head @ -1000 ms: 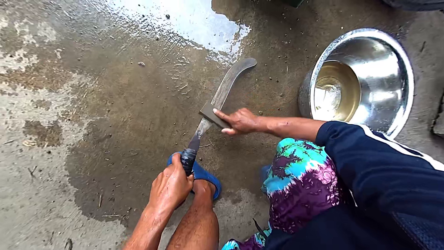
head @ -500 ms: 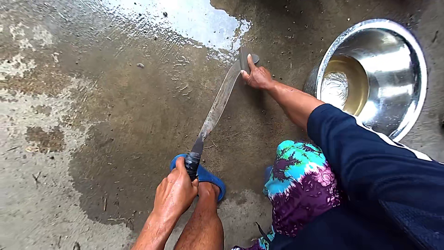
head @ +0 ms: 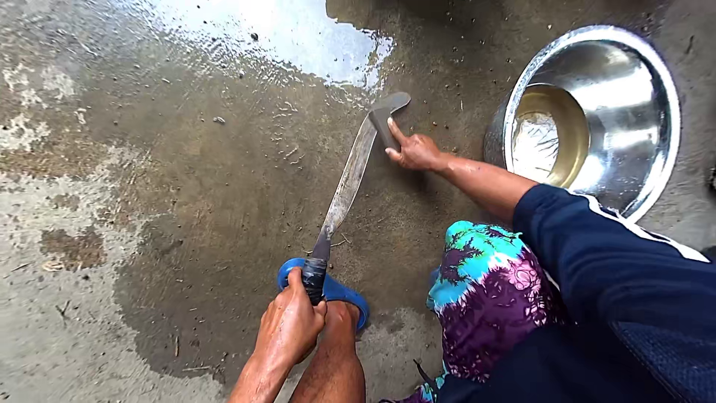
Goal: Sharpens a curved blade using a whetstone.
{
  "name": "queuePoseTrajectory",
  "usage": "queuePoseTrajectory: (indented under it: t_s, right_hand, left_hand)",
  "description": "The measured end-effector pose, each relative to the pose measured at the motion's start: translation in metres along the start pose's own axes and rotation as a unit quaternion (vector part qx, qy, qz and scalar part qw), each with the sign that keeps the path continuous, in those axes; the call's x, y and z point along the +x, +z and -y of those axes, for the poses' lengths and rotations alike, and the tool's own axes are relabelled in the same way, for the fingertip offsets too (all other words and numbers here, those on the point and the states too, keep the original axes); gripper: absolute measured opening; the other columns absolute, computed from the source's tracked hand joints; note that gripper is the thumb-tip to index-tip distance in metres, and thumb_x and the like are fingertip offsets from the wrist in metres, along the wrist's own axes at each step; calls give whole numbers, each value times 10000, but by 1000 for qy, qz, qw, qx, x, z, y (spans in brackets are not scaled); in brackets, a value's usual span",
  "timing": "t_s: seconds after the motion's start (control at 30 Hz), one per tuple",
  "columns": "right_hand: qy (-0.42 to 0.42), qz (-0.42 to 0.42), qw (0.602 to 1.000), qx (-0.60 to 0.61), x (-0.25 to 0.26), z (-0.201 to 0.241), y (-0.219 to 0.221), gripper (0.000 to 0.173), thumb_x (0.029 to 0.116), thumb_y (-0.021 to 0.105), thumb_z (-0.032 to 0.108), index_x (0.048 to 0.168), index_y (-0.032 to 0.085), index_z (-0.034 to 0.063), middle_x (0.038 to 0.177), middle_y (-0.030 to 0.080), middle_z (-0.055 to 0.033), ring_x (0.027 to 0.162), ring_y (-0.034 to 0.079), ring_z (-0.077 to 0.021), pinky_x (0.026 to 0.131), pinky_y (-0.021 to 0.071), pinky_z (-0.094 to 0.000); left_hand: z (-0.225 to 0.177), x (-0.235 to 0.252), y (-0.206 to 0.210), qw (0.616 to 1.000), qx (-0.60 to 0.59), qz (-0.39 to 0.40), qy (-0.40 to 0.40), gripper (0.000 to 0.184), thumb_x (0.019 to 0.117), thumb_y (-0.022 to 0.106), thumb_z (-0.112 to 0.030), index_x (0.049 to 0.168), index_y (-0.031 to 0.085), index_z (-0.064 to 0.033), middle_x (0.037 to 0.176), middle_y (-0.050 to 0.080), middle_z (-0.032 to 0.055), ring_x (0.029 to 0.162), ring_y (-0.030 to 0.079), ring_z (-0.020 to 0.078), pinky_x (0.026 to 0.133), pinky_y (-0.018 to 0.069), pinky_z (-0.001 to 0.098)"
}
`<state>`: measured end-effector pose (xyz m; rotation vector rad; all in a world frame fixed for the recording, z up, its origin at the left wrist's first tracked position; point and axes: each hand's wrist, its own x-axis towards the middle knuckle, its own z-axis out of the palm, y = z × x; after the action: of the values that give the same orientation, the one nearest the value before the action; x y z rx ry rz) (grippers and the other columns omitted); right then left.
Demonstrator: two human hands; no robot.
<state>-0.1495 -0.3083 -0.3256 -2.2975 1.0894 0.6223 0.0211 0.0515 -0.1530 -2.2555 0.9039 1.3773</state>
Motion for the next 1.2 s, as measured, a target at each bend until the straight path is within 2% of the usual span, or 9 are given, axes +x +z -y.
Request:
queuePoseTrajectory:
  t_s: [0.13, 0.3, 0.43, 0.57, 0.73, 0.87, 1.07, 1.13, 1.2]
  right_hand:
    - [109, -35, 993, 20, 46, -23, -22, 835, 1022, 342, 613, 1675, 20, 203, 1103, 716, -236, 1026, 694, -448, 856, 535, -641]
    - [46, 1, 999, 0, 6, -13, -1, 822, 1021, 391, 607, 1676, 35, 263, 1023, 720, -228, 946, 692, -454, 815, 530, -649]
    - [108, -17, 994, 6, 43, -31, -24, 836, 1030, 341, 605, 1673, -12, 203, 1116, 713, -238, 1044, 686, -452, 862, 532, -641]
    - [57, -5, 998, 7, 6, -13, -2, 844, 1023, 397, 610, 1676, 24, 228, 980, 726, -214, 920, 702, -441, 806, 544, -641]
    - [99, -16, 995, 8, 39, -32, -25, 835, 1031, 347, 607, 1674, 5, 197, 1134, 710, -242, 1062, 681, -457, 888, 525, -647]
    - [59, -11, 998, 13, 4, -18, -3, 843, 1022, 393, 609, 1676, 27, 225, 1005, 728, -218, 943, 699, -446, 827, 535, -644]
    - [89, 1, 972, 217, 32, -45, -61, 734, 1084, 339, 541, 1676, 101, 176, 1488, 538, -231, 1245, 613, -396, 1022, 484, -605]
    - [103, -47, 905, 411, 1, -50, -70, 628, 1099, 324, 521, 1655, 243, 241, 1308, 623, -167, 863, 627, -287, 708, 532, -468]
    - [87, -103, 795, 592, -47, -61, -80, 474, 1083, 343, 546, 1402, 531, 251, 831, 582, -42, 551, 488, -147, 487, 447, -325]
  left_hand:
    - [8, 7, 5, 1000, -8, -1, 5, 791, 858, 771, -309, 1495, 375, -59, 1039, 711, 195, 1014, 707, 397, 873, 560, 570]
    - [10, 9, 6, 999, -32, 12, 13, 792, 849, 774, -312, 1493, 380, -72, 1030, 710, 185, 998, 709, 384, 874, 562, 564]
    - [13, 13, 9, 999, -42, 9, 20, 783, 846, 774, -305, 1487, 387, -77, 1014, 709, 180, 984, 710, 380, 866, 563, 562]
    - [17, 16, 9, 997, -70, 24, 34, 782, 832, 783, -302, 1477, 396, -86, 1013, 706, 178, 974, 710, 362, 865, 564, 558]
    - [25, 23, 9, 994, -97, 29, 50, 797, 815, 801, -288, 1480, 405, -98, 1035, 708, 167, 985, 708, 346, 880, 559, 559]
    - [26, 25, 6, 990, -121, 36, 58, 794, 800, 812, -270, 1469, 418, -105, 1047, 705, 159, 984, 706, 331, 882, 558, 560]
    - [41, 15, -6, 989, -134, 0, 69, 830, 799, 846, -298, 1500, 427, -149, 1086, 711, 156, 990, 706, 327, 891, 556, 574]
    - [44, 1, -14, 991, -107, -43, 68, 821, 795, 849, -294, 1495, 442, -156, 1048, 719, 163, 963, 709, 351, 865, 556, 592]
    - [47, -19, -28, 990, -66, -99, 72, 826, 785, 862, -286, 1491, 457, -149, 1028, 725, 187, 954, 711, 389, 856, 547, 625]
